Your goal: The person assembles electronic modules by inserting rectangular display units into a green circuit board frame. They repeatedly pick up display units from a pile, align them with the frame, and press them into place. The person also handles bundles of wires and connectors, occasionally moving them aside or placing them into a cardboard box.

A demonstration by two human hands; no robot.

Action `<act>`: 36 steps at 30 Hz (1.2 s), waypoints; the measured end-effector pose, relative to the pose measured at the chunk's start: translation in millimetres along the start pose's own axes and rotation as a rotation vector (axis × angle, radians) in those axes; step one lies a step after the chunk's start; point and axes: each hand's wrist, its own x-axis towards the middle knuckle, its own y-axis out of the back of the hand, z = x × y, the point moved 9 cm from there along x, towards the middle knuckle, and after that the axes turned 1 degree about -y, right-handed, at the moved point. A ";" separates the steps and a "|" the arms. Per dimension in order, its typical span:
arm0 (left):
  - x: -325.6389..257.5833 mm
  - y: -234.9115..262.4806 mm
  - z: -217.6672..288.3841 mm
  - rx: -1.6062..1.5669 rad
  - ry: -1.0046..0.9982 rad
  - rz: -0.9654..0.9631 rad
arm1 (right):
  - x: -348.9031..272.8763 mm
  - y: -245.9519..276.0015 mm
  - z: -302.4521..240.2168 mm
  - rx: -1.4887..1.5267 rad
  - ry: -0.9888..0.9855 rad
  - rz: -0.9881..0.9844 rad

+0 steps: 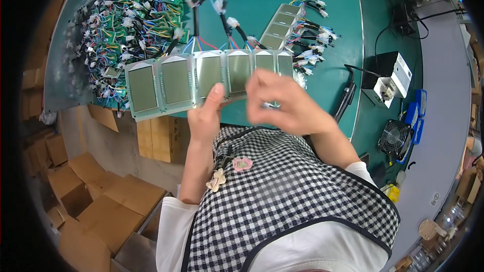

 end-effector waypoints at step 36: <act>-5.2 -8.9 12.2 -0.033 0.020 -0.077 | -8.7 34.3 15.0 -0.497 0.122 0.329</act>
